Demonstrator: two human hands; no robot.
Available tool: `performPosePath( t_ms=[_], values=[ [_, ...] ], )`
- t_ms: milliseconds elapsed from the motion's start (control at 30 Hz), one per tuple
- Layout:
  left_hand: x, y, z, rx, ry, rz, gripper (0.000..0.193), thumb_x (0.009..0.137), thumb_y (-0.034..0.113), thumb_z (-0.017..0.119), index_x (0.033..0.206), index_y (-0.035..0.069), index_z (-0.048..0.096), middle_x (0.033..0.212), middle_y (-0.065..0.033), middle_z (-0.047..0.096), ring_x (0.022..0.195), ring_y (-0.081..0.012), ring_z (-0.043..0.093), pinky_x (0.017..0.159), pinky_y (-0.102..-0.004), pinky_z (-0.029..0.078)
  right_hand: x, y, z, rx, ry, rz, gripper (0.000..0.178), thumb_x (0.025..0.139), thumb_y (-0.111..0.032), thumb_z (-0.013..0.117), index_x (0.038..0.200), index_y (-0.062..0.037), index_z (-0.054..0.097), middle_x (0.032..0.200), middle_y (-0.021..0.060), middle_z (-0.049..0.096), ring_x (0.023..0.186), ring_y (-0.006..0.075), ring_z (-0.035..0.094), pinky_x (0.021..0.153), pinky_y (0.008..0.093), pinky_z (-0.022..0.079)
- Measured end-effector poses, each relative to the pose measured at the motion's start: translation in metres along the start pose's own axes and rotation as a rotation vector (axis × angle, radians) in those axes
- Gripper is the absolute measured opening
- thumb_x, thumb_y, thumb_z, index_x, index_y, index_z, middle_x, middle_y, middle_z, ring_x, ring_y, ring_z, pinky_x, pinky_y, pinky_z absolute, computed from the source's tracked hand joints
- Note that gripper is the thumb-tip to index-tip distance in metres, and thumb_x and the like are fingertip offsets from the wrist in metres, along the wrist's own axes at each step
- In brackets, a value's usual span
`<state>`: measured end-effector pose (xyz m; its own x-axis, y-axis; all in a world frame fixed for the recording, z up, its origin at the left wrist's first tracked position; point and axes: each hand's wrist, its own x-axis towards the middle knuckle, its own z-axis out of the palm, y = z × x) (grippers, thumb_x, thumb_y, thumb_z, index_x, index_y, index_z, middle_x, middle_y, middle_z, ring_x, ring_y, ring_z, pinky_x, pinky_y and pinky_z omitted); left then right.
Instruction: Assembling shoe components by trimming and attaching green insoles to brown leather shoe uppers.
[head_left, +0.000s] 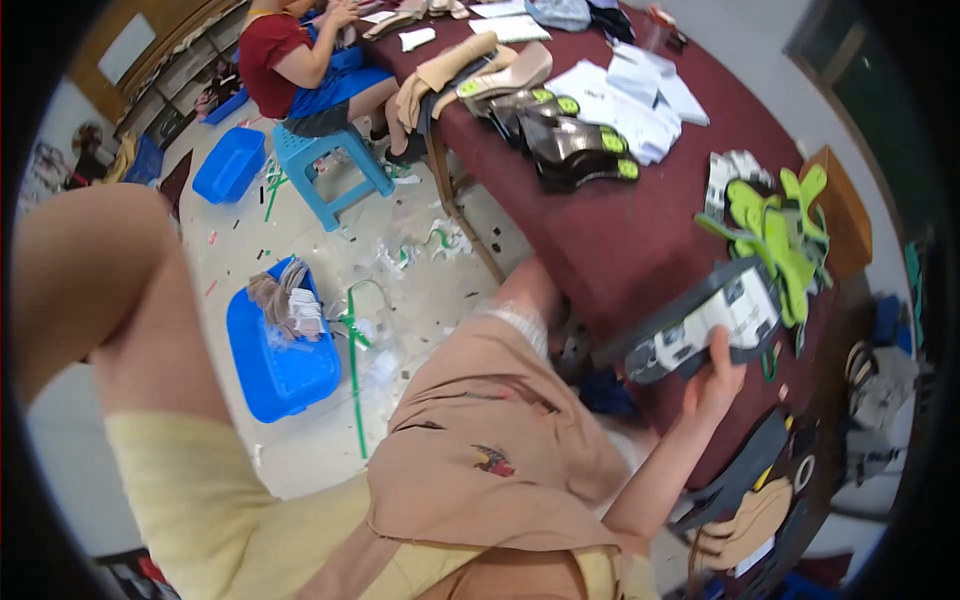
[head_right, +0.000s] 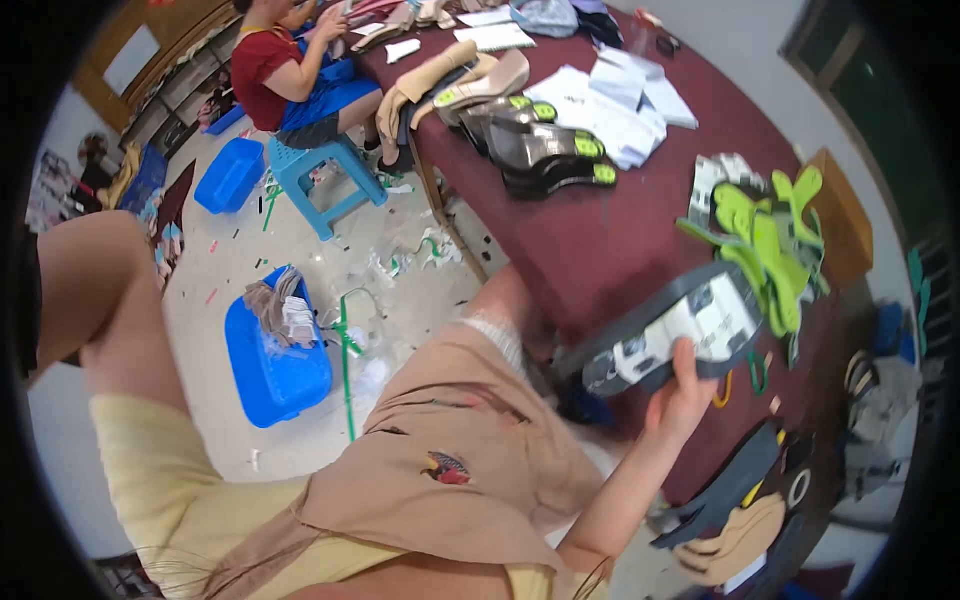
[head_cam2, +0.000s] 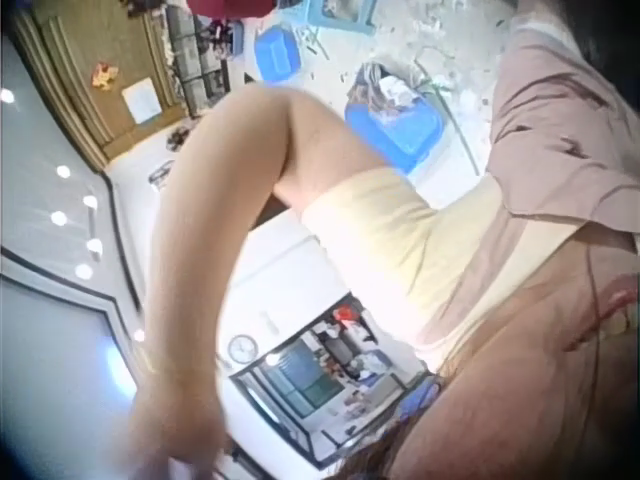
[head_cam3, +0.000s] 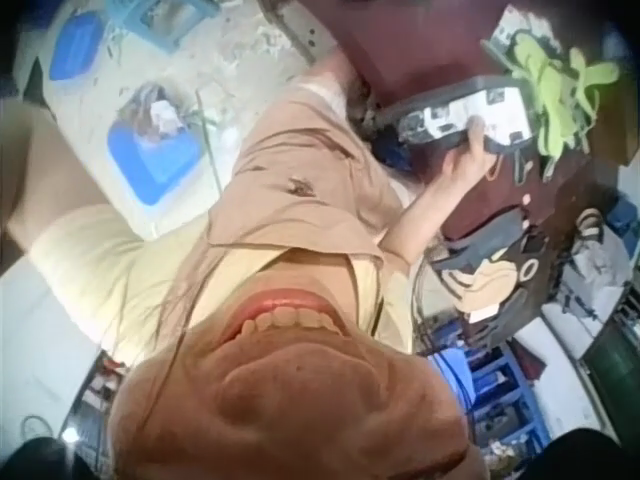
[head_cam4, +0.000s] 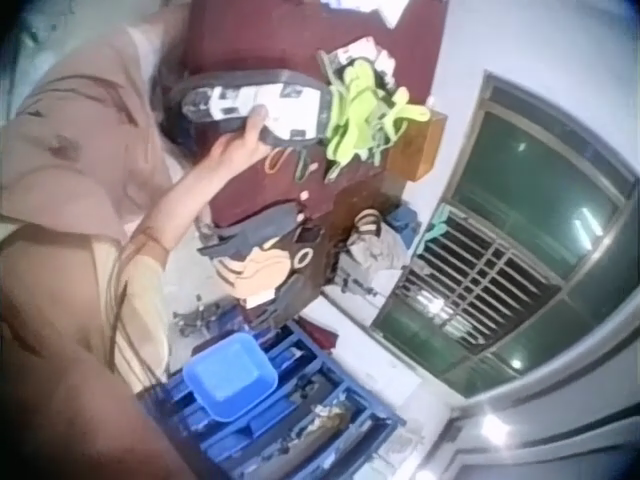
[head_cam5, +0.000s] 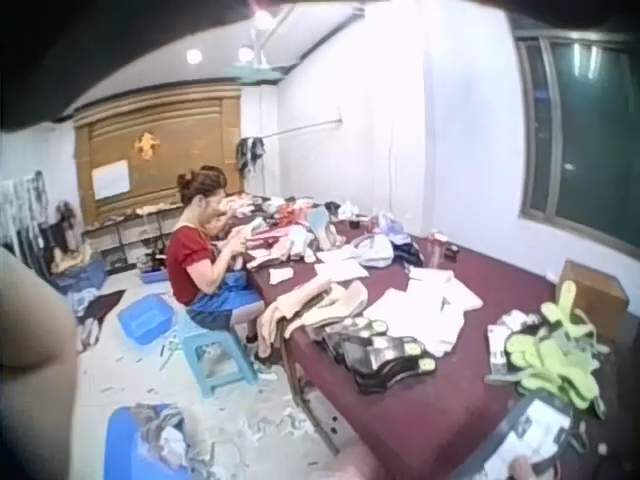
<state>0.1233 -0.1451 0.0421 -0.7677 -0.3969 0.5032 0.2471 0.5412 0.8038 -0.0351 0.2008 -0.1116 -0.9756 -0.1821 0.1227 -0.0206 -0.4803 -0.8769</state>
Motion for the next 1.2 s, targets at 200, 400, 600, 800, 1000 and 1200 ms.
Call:
performPosePath(
  t_ms=[200,400,600,800,1000,1200],
  values=[
    [-0.007,-0.003,0.006,0.044,-0.094,-0.065,0.030,0.085,0.019,0.059,0.111,0.003,0.060,0.109,-0.0076,0.061,0.099,-0.0149,0.056,0.089,-0.0255,0.042,0.002,0.004,0.013,0.104,0.043,-0.003,0.045,0.081,-0.003,0.064,0.123,-0.0019,0.047,0.115,0.0075,0.057,0.103,0.0173,0.055,0.090,0.0304,0.041],
    [0.045,0.012,0.012,0.045,-0.272,0.087,0.032,0.084,0.017,0.059,0.112,0.003,0.058,0.110,-0.0087,0.059,0.101,-0.0160,0.055,0.090,-0.0265,0.041,-0.012,-0.015,0.000,0.106,0.059,0.066,0.046,0.083,-0.007,0.063,0.125,-0.0014,0.046,0.118,0.0089,0.056,0.106,0.0193,0.055,0.091,0.0326,0.044],
    [0.071,-0.005,0.062,-0.110,-0.339,0.232,0.033,0.083,0.015,0.059,0.113,0.002,0.057,0.112,-0.0098,0.057,0.103,-0.0172,0.054,0.091,-0.0275,0.040,-0.027,-0.014,0.007,0.075,0.113,0.041,0.047,0.080,-0.006,0.066,0.123,0.0011,0.047,0.118,0.0103,0.056,0.106,0.0208,0.055,0.093,0.0337,0.042],
    [0.063,-0.027,0.081,-0.154,-0.228,0.232,0.034,0.082,0.013,0.059,0.114,0.001,0.055,0.113,-0.0108,0.056,0.104,-0.0183,0.052,0.092,-0.0286,0.040,-0.034,-0.005,0.004,0.028,0.245,-0.012,0.052,0.078,-0.003,0.066,0.124,0.0021,0.045,0.118,0.0117,0.056,0.108,0.0220,0.054,0.094,0.0355,0.042],
    [0.038,-0.027,0.103,-0.233,-0.261,0.159,0.036,0.082,0.011,0.059,0.116,0.001,0.054,0.114,-0.0119,0.054,0.106,-0.0194,0.051,0.093,-0.0296,0.039,-0.024,0.013,0.002,0.090,0.210,0.115,0.042,0.078,0.001,0.065,0.118,0.0022,0.051,0.110,0.0101,0.061,0.098,0.0202,0.060,0.087,0.0329,0.047],
    [0.040,-0.008,0.138,-0.331,-0.278,0.211,0.038,0.081,0.009,0.059,0.117,0.000,0.052,0.116,-0.0130,0.053,0.108,-0.0205,0.050,0.094,-0.0306,0.039,-0.008,-0.001,0.015,0.064,0.123,0.049,0.039,0.076,0.000,0.069,0.113,0.0014,0.056,0.107,0.0087,0.062,0.097,0.0178,0.059,0.086,0.0313,0.046]
  ],
)
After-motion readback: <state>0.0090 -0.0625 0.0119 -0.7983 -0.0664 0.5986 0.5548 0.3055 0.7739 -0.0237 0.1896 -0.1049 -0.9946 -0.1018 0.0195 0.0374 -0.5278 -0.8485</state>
